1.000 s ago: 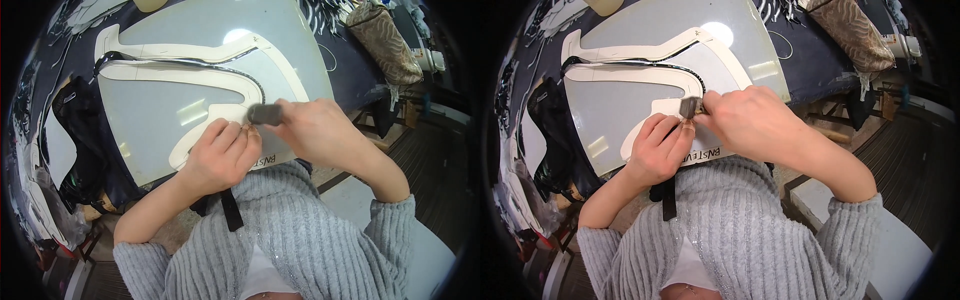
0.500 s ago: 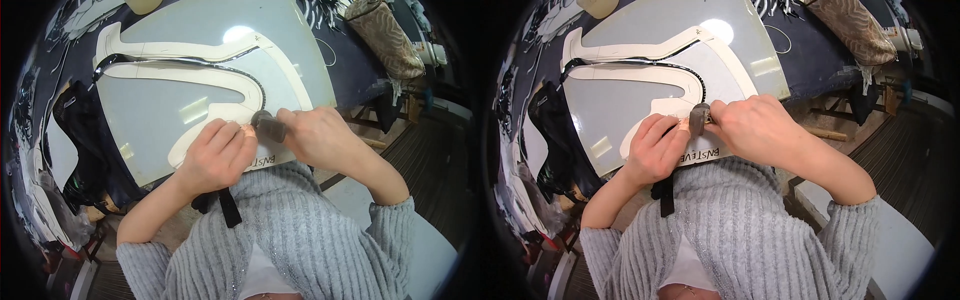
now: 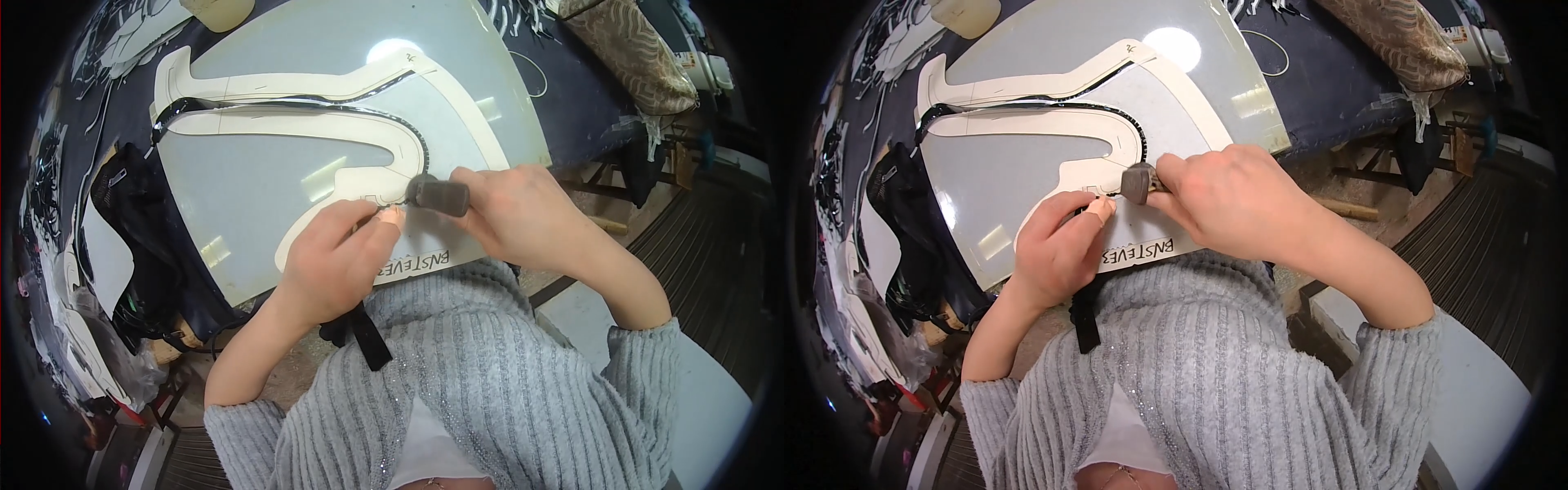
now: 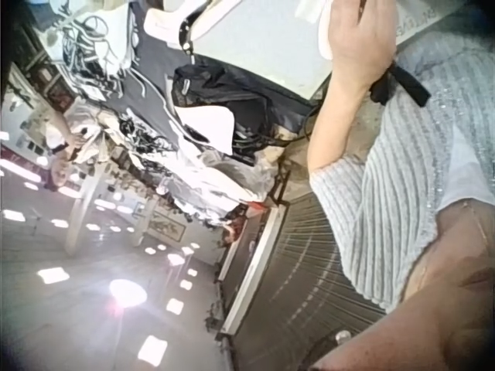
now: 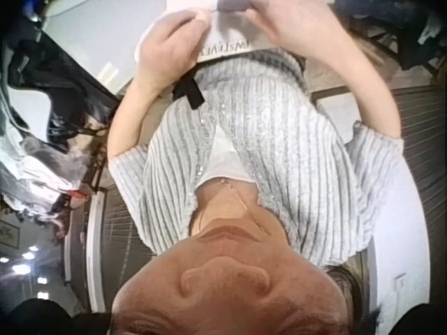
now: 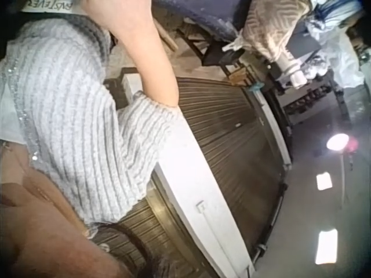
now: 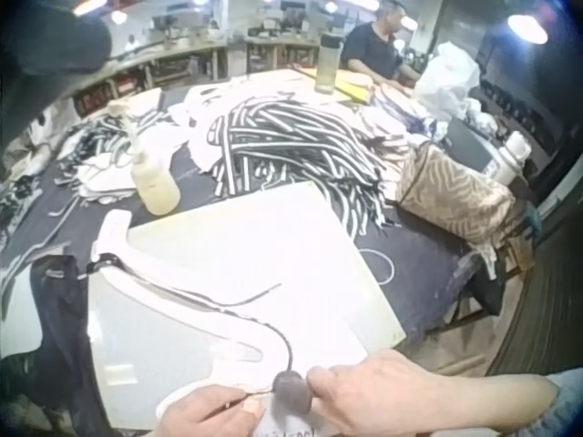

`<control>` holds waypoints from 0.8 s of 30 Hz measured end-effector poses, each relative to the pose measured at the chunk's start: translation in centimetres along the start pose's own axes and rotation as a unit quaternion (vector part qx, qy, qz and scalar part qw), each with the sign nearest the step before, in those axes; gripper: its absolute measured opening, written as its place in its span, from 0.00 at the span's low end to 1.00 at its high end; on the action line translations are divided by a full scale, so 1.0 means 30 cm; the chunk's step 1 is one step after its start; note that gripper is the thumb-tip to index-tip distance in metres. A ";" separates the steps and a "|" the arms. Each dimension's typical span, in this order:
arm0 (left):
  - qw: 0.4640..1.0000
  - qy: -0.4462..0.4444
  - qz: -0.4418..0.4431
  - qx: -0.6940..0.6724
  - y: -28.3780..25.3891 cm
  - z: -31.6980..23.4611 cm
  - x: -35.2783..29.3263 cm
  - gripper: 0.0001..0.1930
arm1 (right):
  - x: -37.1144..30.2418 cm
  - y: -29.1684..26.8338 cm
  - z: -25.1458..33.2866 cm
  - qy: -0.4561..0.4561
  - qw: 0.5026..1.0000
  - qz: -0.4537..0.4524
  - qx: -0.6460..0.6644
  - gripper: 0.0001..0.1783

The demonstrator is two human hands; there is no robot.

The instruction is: Hammer leather components and fold material over a template to shape shoe uppers.

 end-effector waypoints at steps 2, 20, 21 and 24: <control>0.997 0.061 0.017 0.052 0.006 -0.014 -0.003 0.15 | 0.020 -0.029 0.010 0.017 0.996 -0.025 0.086 0.16; 0.995 0.011 -0.093 -0.039 -0.007 0.009 -0.026 0.21 | 0.045 0.019 0.074 -0.025 0.999 0.023 0.037 0.20; 0.995 0.010 -0.093 -0.039 -0.006 0.009 -0.029 0.21 | 0.044 0.020 0.074 -0.025 0.999 0.024 0.037 0.20; 0.993 0.014 -0.107 -0.041 -0.005 0.013 -0.038 0.22 | 0.044 0.019 0.075 -0.020 0.998 0.029 0.047 0.20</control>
Point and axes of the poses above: each hand's wrist, its own x-axis towards the middle knuckle, its own y-axis out of the palm, z = x × y, the point moved 5 cm from there along x, towards the middle knuckle, and after that the axes turned 13 degrees about y, right-handed, at the moved point
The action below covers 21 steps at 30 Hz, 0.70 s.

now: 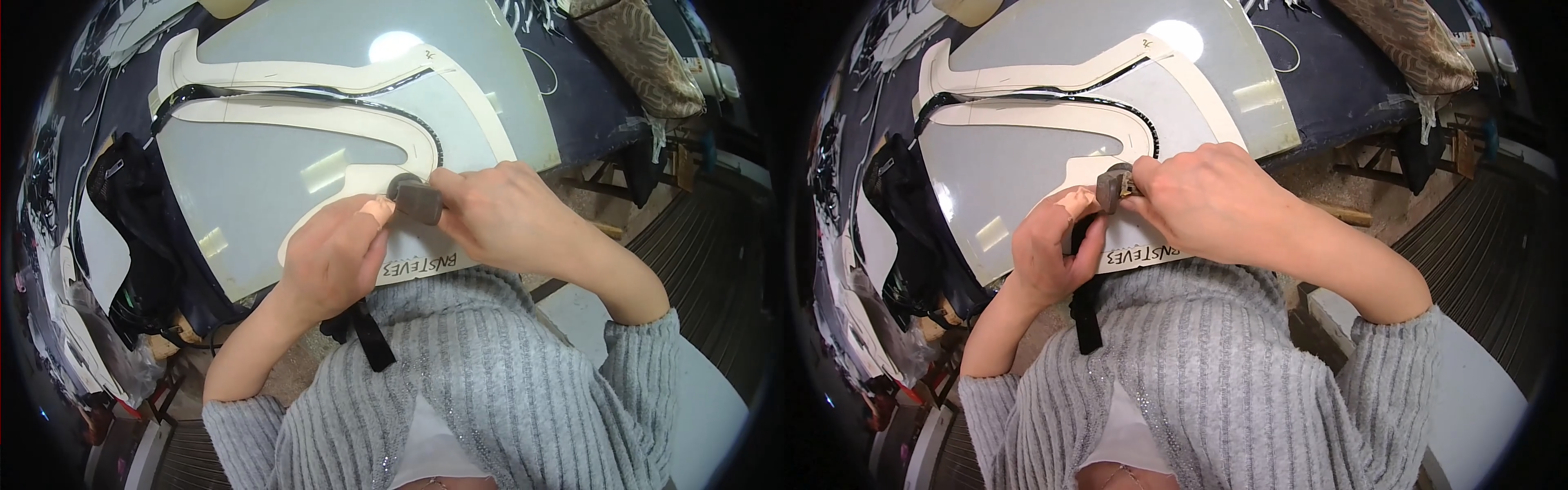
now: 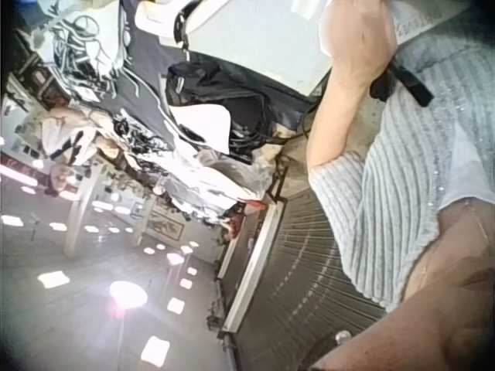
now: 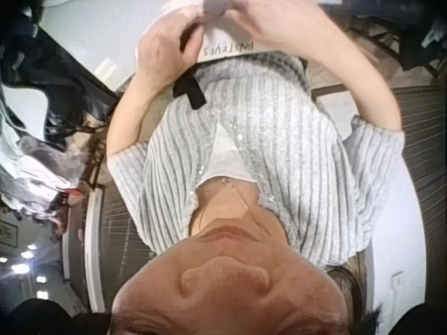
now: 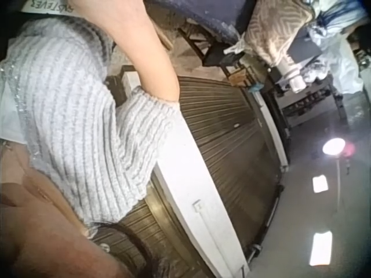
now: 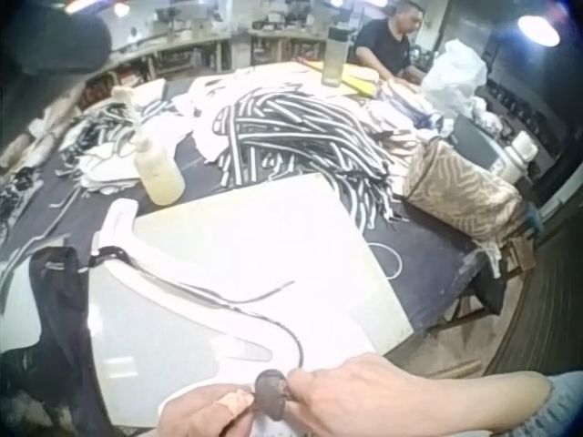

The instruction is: Hammer leather components and fold material over a template to shape shoe uppers.

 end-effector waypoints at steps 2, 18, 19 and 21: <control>1.000 0.001 0.001 -0.001 0.005 0.004 -0.012 0.22 | -0.001 0.005 -0.001 0.011 1.000 0.015 -0.010 0.20; 0.999 -0.006 0.035 0.008 -0.005 0.006 0.025 0.26 | -0.033 0.015 0.003 0.002 1.000 0.004 -0.029 0.18; 1.000 -0.003 0.029 -0.002 -0.006 0.007 0.023 0.25 | -0.030 0.011 0.006 -0.007 0.999 0.011 -0.042 0.18; 1.000 -0.001 0.022 -0.010 -0.009 0.008 0.026 0.24 | -0.025 0.010 0.011 -0.018 0.998 0.018 -0.056 0.17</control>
Point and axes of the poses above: each hand's wrist, its own x-axis towards the middle knuckle, its own y-axis out of the palm, z = x × y, the point moved 5 cm from there along x, towards the middle knuckle, and after that the axes turned 13 degrees about y, right-handed, at the moved point
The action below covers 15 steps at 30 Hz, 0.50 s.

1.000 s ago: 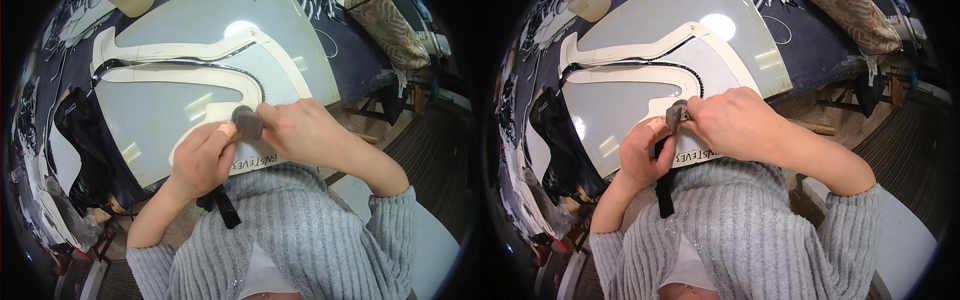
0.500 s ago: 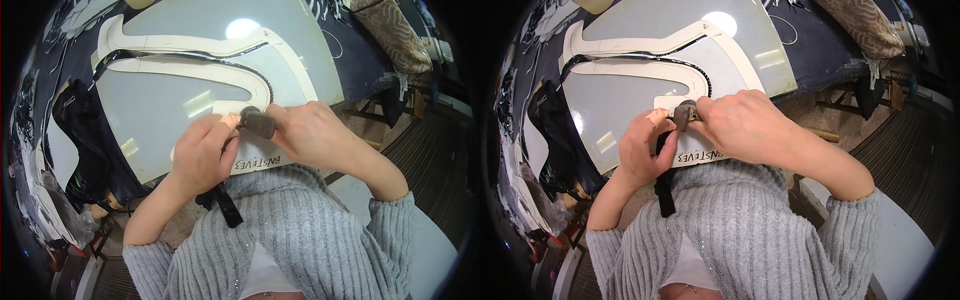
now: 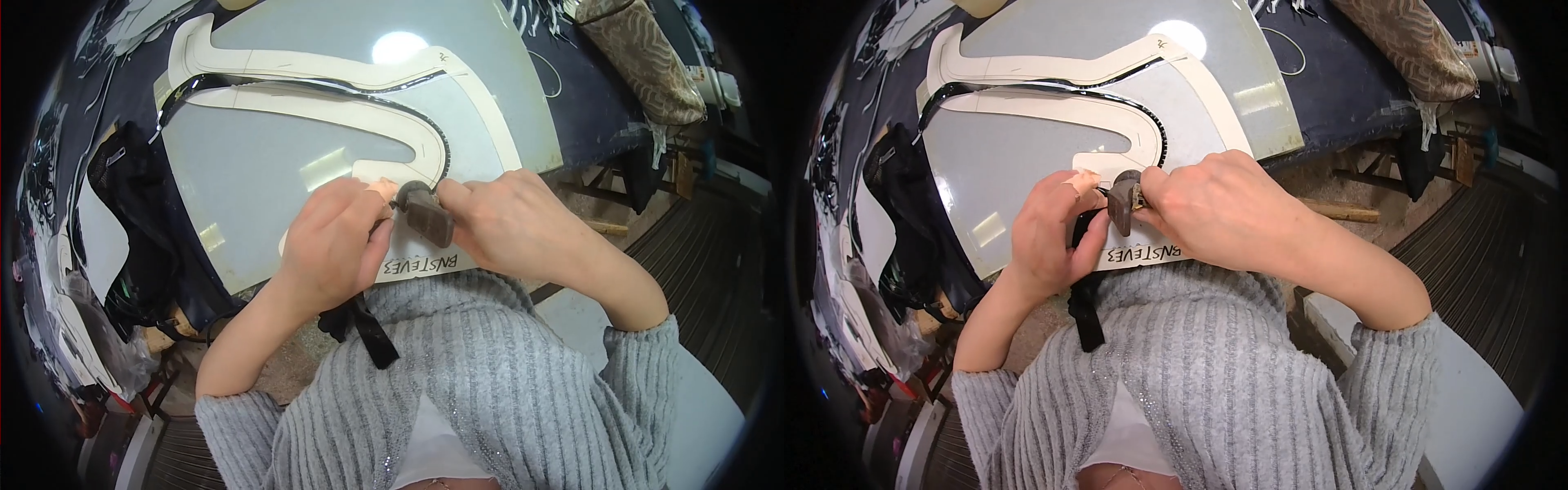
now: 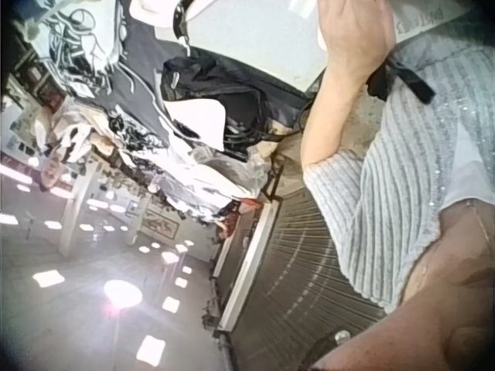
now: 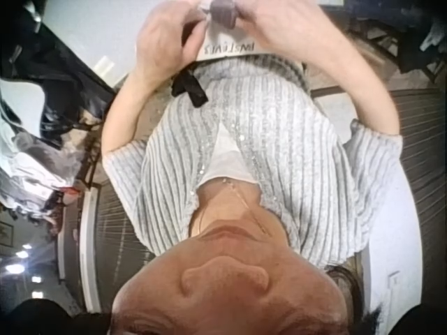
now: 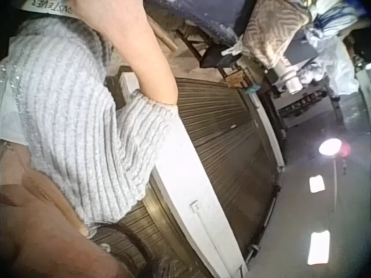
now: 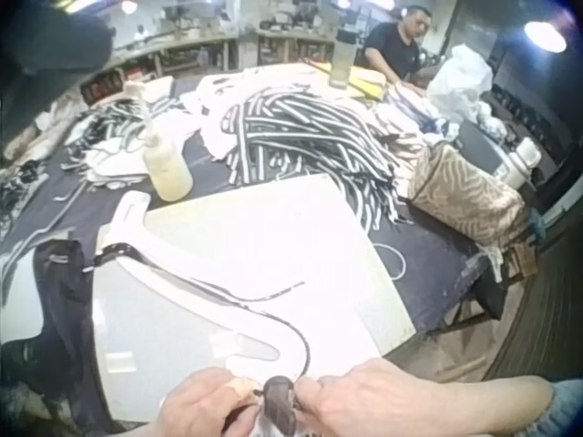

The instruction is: Hammer leather components and fold material over a template to shape shoe uppers.

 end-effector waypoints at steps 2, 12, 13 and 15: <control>1.000 0.008 0.000 0.007 -0.006 -0.008 0.012 0.22 | -0.001 -0.002 0.006 -0.007 1.000 -0.005 0.017 0.17; 1.000 0.015 -0.002 0.020 -0.007 -0.008 0.015 0.20 | -0.007 0.011 -0.042 0.039 0.990 -0.052 0.121 0.16; 1.000 0.020 0.000 0.009 -0.008 -0.003 0.018 0.21 | -0.006 0.013 -0.030 0.019 0.996 -0.045 0.070 0.15; 1.000 0.025 0.003 -0.001 -0.012 -0.008 0.015 0.21 | -0.008 0.010 -0.009 -0.001 0.999 -0.039 0.018 0.15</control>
Point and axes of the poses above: each hand's wrist, its own x-axis towards the middle knuckle, its own y-axis out of the palm, z = x × y, the point moved 5 cm from there along x, towards the middle knuckle, and after that the axes turned 13 degrees about y, right-handed, at the moved point
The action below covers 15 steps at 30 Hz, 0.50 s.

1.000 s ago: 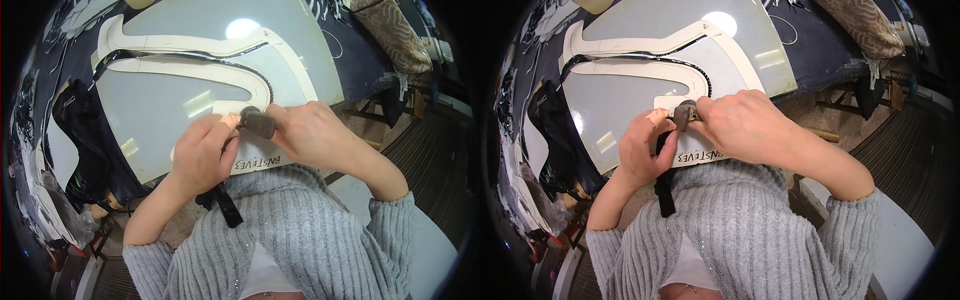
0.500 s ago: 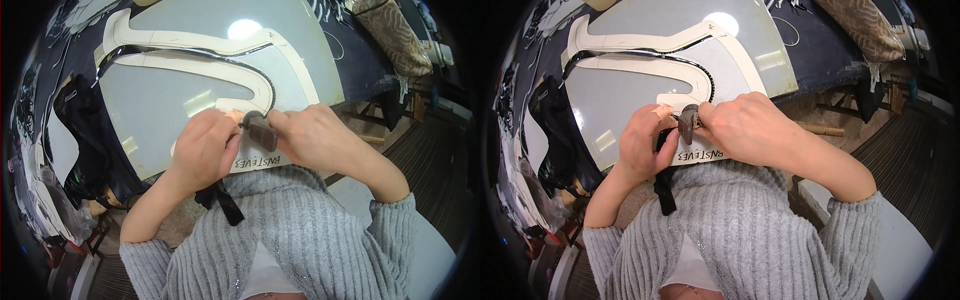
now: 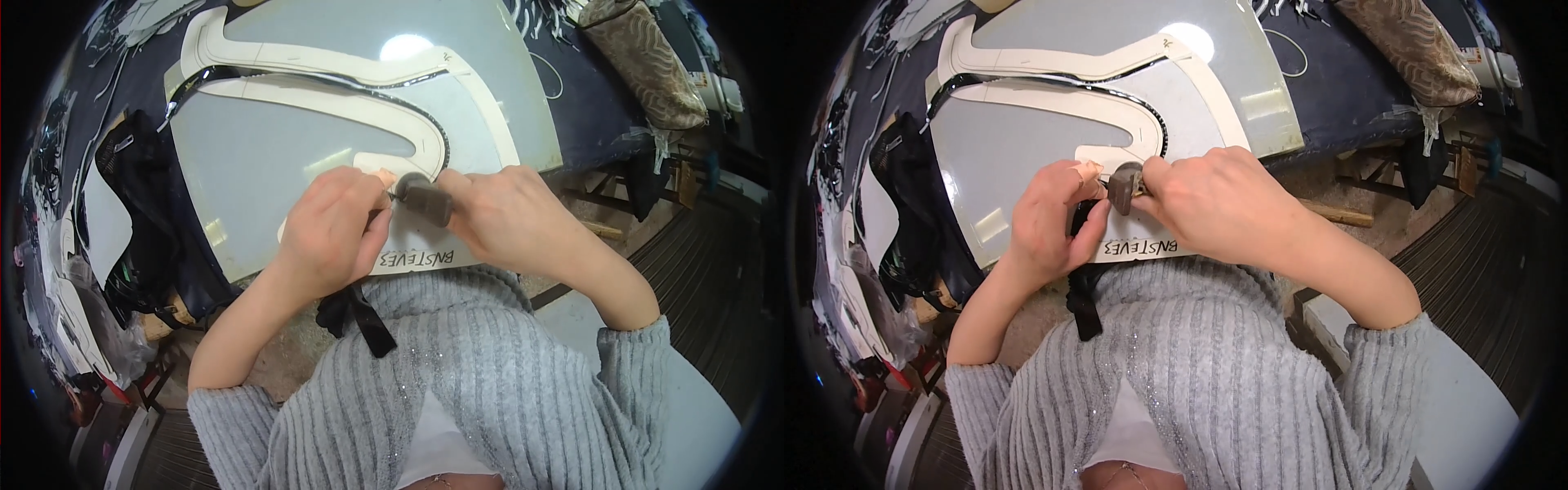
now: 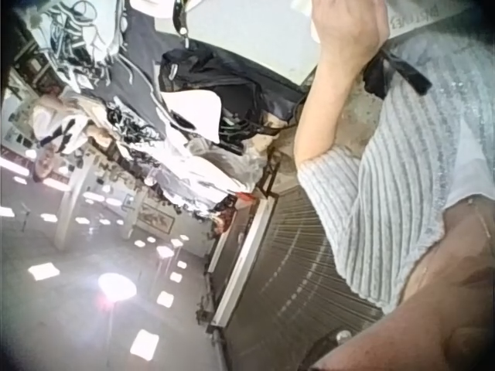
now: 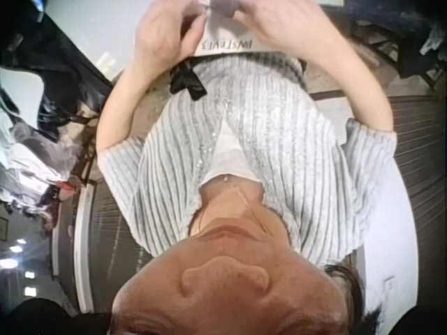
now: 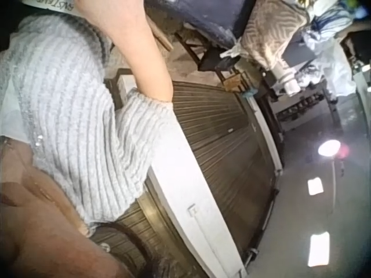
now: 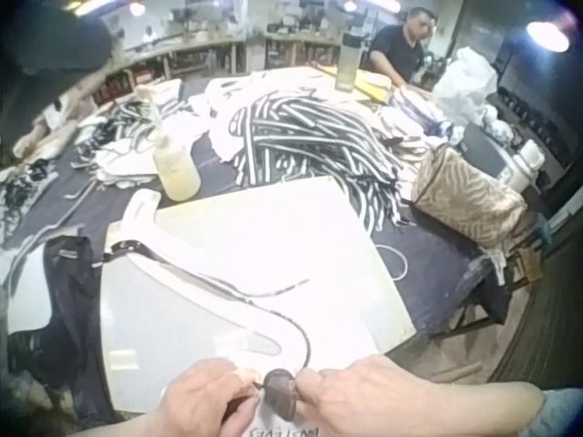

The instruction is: Hammer leather components and fold material over a template to shape shoe uppers.

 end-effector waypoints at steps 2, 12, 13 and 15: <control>0.999 -0.053 0.000 0.005 0.007 0.001 -0.014 0.22 | 0.000 -0.014 0.008 -0.004 0.999 0.000 0.032 0.15; 0.999 -0.045 -0.022 -0.009 0.002 0.011 -0.032 0.24 | -0.007 -0.034 0.007 0.022 0.993 -0.066 0.099 0.15; 0.999 -0.045 -0.025 -0.018 0.007 0.019 -0.034 0.24 | -0.002 -0.002 -0.003 0.017 0.998 -0.030 0.058 0.14; 0.998 -0.041 -0.028 -0.027 0.008 0.026 -0.032 0.24 | -0.005 0.009 -0.008 0.012 1.000 0.003 0.016 0.14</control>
Point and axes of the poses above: each hand's wrist, its own x-axis towards the middle knuckle, its own y-axis out of the palm, z = x × y, the point moved 5 cm from there along x, towards the middle knuckle, and after that the axes turned 13 degrees about y, right-handed, at the moved point
